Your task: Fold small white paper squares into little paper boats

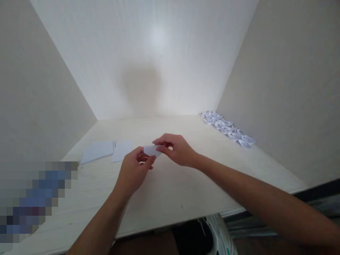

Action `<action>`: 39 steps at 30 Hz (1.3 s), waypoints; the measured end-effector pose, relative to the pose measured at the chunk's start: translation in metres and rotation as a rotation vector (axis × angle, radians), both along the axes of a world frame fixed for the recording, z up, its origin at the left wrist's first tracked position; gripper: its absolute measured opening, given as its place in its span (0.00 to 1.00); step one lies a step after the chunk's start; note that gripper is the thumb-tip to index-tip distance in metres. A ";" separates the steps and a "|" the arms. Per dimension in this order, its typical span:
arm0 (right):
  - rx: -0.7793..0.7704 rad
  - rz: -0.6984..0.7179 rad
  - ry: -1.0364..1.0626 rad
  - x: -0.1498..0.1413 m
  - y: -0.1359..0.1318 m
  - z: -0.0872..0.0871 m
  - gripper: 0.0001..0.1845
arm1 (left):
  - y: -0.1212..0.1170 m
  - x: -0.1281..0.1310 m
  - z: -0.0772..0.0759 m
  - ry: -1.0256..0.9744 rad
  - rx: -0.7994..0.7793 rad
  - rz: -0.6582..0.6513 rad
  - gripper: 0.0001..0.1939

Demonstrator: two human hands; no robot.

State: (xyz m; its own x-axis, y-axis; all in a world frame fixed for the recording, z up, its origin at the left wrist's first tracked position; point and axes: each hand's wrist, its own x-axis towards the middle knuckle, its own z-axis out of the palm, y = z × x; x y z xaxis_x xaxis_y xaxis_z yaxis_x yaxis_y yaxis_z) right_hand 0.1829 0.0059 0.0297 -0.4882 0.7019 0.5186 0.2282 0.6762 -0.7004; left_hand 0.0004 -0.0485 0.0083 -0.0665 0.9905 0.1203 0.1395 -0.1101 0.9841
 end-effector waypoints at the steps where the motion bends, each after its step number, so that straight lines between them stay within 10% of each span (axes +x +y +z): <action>1: 0.055 0.005 -0.019 0.001 0.001 -0.001 0.09 | 0.000 0.001 0.000 0.021 -0.001 -0.009 0.13; 13: 0.126 0.080 -0.036 0.014 -0.012 -0.017 0.16 | -0.025 0.020 -0.003 0.013 0.076 0.043 0.16; 21: -0.323 0.100 0.182 0.005 -0.017 -0.017 0.18 | -0.032 0.019 -0.006 0.324 0.337 0.159 0.19; 39: -0.485 0.182 0.313 0.005 -0.020 -0.014 0.13 | -0.026 0.018 0.001 -0.220 0.083 0.039 0.14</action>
State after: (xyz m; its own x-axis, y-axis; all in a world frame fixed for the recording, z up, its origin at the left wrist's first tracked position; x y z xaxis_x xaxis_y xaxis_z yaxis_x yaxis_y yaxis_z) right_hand 0.1884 -0.0137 0.0159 -0.4984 0.8138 0.2987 -0.1281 0.2716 -0.9538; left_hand 0.0188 -0.0749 0.0096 -0.1386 0.9739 0.1798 -0.0719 -0.1910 0.9790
